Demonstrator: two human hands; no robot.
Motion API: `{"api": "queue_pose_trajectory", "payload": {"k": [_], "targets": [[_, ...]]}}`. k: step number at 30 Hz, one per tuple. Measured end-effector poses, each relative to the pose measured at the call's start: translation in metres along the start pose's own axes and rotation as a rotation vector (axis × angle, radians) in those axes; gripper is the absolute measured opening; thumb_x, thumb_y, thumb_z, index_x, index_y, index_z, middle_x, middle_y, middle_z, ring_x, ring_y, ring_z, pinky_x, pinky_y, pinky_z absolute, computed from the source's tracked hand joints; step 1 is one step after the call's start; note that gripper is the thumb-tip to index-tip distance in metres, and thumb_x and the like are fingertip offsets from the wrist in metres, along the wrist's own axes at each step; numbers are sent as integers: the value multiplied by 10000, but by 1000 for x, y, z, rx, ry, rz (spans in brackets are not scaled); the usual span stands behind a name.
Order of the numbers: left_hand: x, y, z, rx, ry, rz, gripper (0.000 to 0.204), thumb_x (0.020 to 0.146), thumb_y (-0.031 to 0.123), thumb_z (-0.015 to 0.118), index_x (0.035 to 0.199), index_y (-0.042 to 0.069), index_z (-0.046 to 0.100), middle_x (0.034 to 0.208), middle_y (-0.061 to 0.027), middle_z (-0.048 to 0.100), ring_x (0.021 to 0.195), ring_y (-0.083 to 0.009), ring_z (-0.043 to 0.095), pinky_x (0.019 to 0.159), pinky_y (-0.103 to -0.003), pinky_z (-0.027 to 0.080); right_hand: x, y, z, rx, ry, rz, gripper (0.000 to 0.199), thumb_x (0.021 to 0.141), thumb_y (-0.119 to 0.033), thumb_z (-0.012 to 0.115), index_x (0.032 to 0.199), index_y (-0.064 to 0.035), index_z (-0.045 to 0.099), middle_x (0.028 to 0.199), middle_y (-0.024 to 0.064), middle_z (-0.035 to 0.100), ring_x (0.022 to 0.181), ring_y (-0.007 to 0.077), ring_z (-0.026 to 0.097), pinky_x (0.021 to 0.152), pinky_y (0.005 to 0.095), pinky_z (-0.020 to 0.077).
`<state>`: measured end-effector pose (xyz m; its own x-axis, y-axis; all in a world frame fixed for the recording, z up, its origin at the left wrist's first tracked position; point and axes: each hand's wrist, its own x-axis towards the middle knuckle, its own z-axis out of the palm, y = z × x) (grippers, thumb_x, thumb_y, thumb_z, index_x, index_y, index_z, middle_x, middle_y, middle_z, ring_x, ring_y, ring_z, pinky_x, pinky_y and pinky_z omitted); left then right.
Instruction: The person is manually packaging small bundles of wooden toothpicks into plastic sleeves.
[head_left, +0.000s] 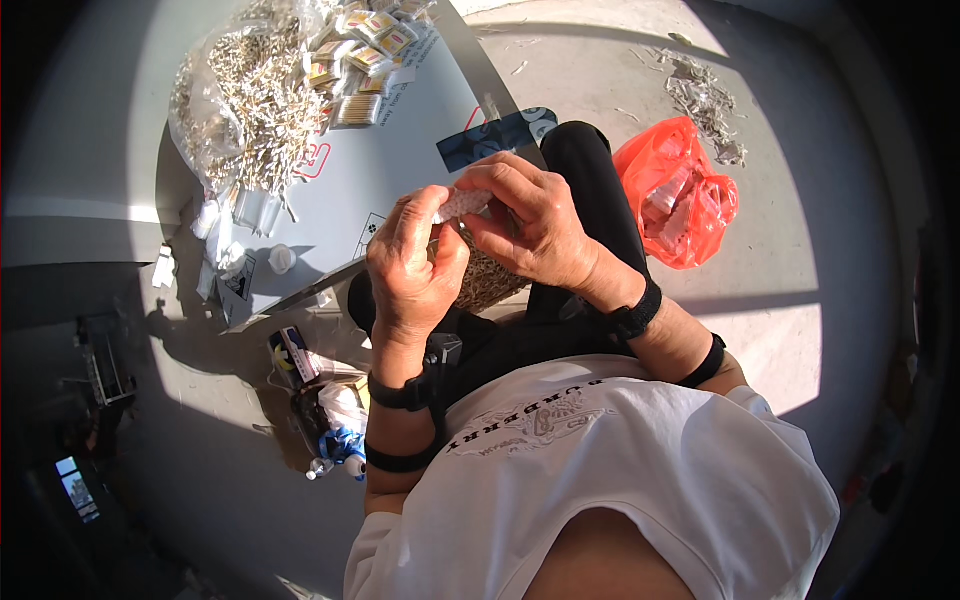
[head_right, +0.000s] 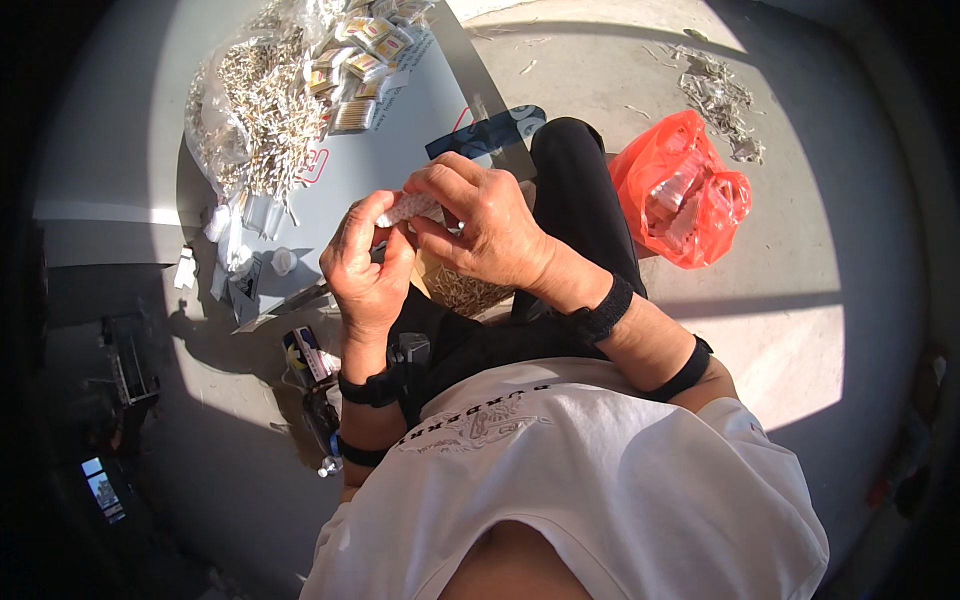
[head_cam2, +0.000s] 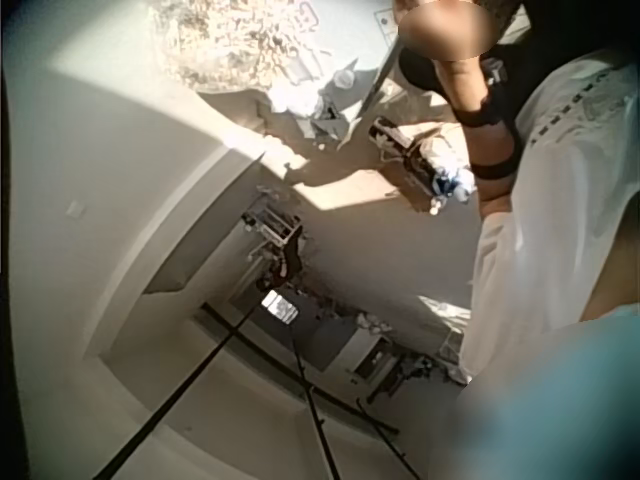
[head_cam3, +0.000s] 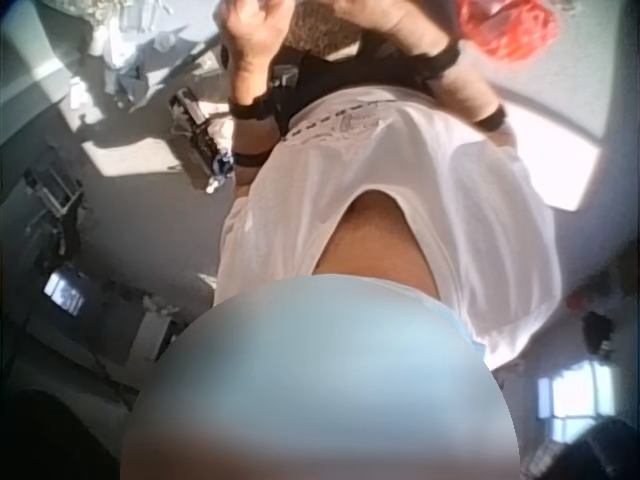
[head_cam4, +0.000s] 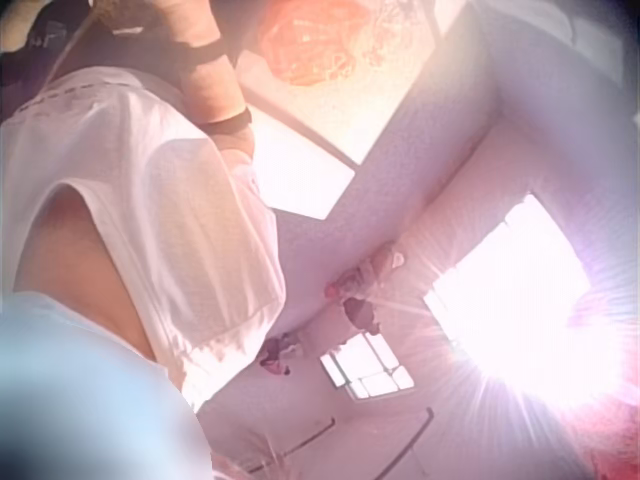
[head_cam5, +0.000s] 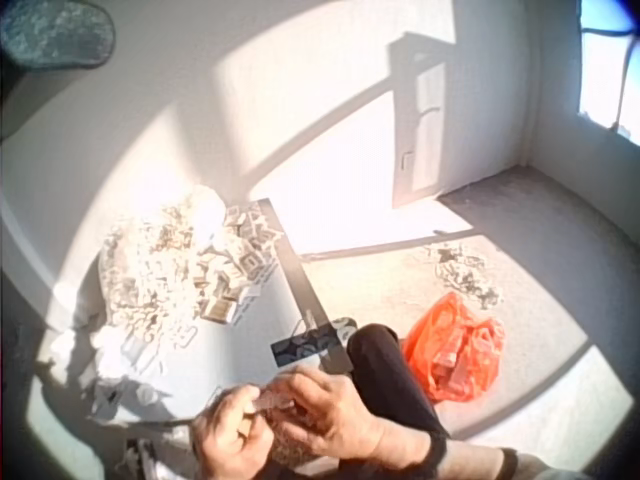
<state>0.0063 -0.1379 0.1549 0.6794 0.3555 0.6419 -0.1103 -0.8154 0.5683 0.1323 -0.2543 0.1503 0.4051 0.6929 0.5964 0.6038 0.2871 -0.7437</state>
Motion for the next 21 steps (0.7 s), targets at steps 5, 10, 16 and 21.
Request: {"api": "queue_pose_trajectory", "payload": {"k": [5, 10, 16, 21], "targets": [[0, 0, 1, -13, 6, -4, 355, 755, -115, 619, 1096, -16, 618, 981, -130, 683, 812, -224, 682, 668, -302, 577, 0, -2, 3, -64, 49, -31, 356, 673, -41, 714, 1006, -17, 590, 900, 133, 591, 696, 343, 614, 580, 375, 509], [1, 0, -1, -66, -7, -49, 382, 710, -103, 614, 1082, -16, 605, 955, -149, 667, 816, -281, 669, 683, -341, 561, 1, -5, 1, -74, 4, -11, 336, 678, -31, 703, 989, -21, 578, 875, 124, 580, 673, 337, 608, 568, 372, 500], [3, 1, -3, -71, -21, -41, 399, 662, -88, 624, 1051, -3, 604, 937, -158, 652, 815, -329, 658, 717, -369, 541, 2, -2, -2, -42, -23, -55, 348, 697, -1, 700, 1026, 7, 584, 902, 110, 598, 620, 207, 579, 525, 279, 466], [4, 1, -4, -91, -7, -47, 399, 652, -103, 629, 1036, 5, 606, 936, -146, 653, 827, -315, 658, 721, -363, 541, 4, -3, -5, 28, -29, -5, 313, 716, -26, 696, 1010, 10, 594, 898, 104, 597, 667, 207, 588, 579, 278, 478]]}}
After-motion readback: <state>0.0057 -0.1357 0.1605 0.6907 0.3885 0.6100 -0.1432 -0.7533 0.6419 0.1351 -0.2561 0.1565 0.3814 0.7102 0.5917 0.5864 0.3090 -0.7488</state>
